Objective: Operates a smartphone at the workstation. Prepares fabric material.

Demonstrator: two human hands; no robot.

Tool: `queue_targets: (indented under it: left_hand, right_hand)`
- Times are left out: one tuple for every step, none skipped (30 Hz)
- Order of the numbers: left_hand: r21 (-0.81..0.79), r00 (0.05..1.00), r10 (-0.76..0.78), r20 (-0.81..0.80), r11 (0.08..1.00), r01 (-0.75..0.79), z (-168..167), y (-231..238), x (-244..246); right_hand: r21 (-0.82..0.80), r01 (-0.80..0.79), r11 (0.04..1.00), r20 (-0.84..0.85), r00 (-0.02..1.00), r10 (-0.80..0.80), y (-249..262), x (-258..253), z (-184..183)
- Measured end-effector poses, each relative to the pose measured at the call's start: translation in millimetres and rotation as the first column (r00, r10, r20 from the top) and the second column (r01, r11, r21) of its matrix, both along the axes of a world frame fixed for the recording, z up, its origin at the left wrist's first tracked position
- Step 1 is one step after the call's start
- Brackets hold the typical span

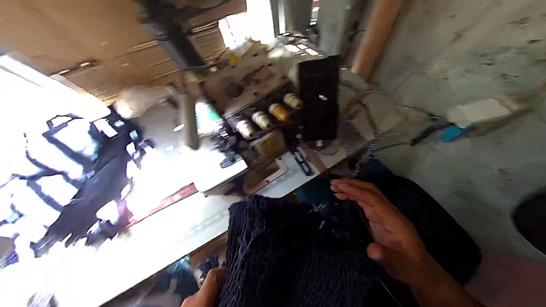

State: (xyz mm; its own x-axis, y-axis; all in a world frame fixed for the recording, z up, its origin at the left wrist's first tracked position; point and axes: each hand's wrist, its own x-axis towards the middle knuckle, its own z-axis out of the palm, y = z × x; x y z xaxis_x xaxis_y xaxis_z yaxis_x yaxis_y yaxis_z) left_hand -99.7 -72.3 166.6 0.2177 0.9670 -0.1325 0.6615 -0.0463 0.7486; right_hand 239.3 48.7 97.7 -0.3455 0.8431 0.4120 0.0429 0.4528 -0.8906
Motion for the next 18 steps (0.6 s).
queue_targets:
  left_hand:
    - [0.024,0.997,0.045,0.056,0.999,-0.046,-3,-8,-6]
    - [0.053,0.988,0.099,0.117,0.993,-0.106,-7,-14,-9]
    - [0.080,0.970,0.161,0.181,0.981,-0.178,-11,-20,-9]
    - [0.102,0.944,0.229,0.236,0.961,-0.259,-14,-26,-6]
    - [0.123,0.912,0.300,0.282,0.931,-0.344,-18,-29,1]
    - [0.145,0.877,0.361,0.318,0.895,-0.421,-23,-31,9]
    - [0.166,0.848,0.402,0.346,0.863,-0.477,-30,-32,19]
    - [0.184,0.830,0.424,0.363,0.841,-0.509,-37,-31,28]
    - [0.201,0.820,0.431,0.377,0.826,-0.527,-45,-31,37]
    - [0.205,0.808,0.436,0.397,0.816,-0.541,-53,-31,44]
    - [0.185,0.792,0.435,0.429,0.816,-0.548,-59,-34,50]
    - [0.146,0.768,0.436,0.470,0.819,-0.554,-63,-39,52]
    - [0.110,0.734,0.441,0.517,0.816,-0.567,-66,-43,53]
    - [0.066,0.680,0.450,0.578,0.805,-0.589,-68,-43,55]
    - [0.040,0.649,0.423,0.632,0.819,-0.573,-73,-43,53]
    - [0.022,0.610,0.391,0.689,0.830,-0.557,-79,-39,51]
    - [0.000,0.561,0.373,0.739,0.833,-0.554,-86,-34,49]
    - [-0.042,0.508,0.390,0.768,0.822,-0.568,-90,-28,50]
  right_hand:
    - [-0.057,-0.066,0.996,-0.024,0.998,0.065,-2,-9,-6]
    - [-0.123,-0.145,0.982,-0.061,0.989,0.138,-5,-18,-11]
    - [-0.191,-0.239,0.952,-0.103,0.969,0.223,-10,-27,-13]
    - [-0.253,-0.340,0.906,-0.143,0.939,0.313,-16,-34,-14]
    - [-0.311,-0.422,0.851,-0.168,0.906,0.388,-22,-39,-14]
    - [-0.358,-0.478,0.802,-0.179,0.878,0.443,-28,-45,-13]
    - [-0.392,-0.518,0.760,-0.182,0.854,0.488,-30,-52,-13]
    - [-0.421,-0.542,0.727,-0.178,0.836,0.520,-31,-60,-13]
    - [-0.445,-0.545,0.711,-0.173,0.831,0.528,-29,-67,-12]
    - [-0.445,-0.553,0.704,-0.163,0.824,0.543,-24,-73,-12]
    - [-0.436,-0.551,0.711,-0.170,0.827,0.536,-20,-79,-12]
    - [-0.427,-0.528,0.734,-0.196,0.846,0.496,-17,-85,-10]
    - [-0.416,-0.501,0.759,-0.221,0.865,0.450,-13,-91,-6]
    - [-0.374,-0.499,0.782,-0.222,0.867,0.447,-8,-96,-6]
    - [-0.333,-0.515,0.790,-0.229,0.857,0.462,-3,-101,-8]
    - [-0.315,-0.528,0.789,-0.253,0.847,0.467,1,-107,-10]
    - [-0.320,-0.533,0.783,-0.274,0.844,0.462,5,-114,-11]
    - [-0.354,-0.525,0.774,-0.293,0.848,0.441,8,-119,-11]
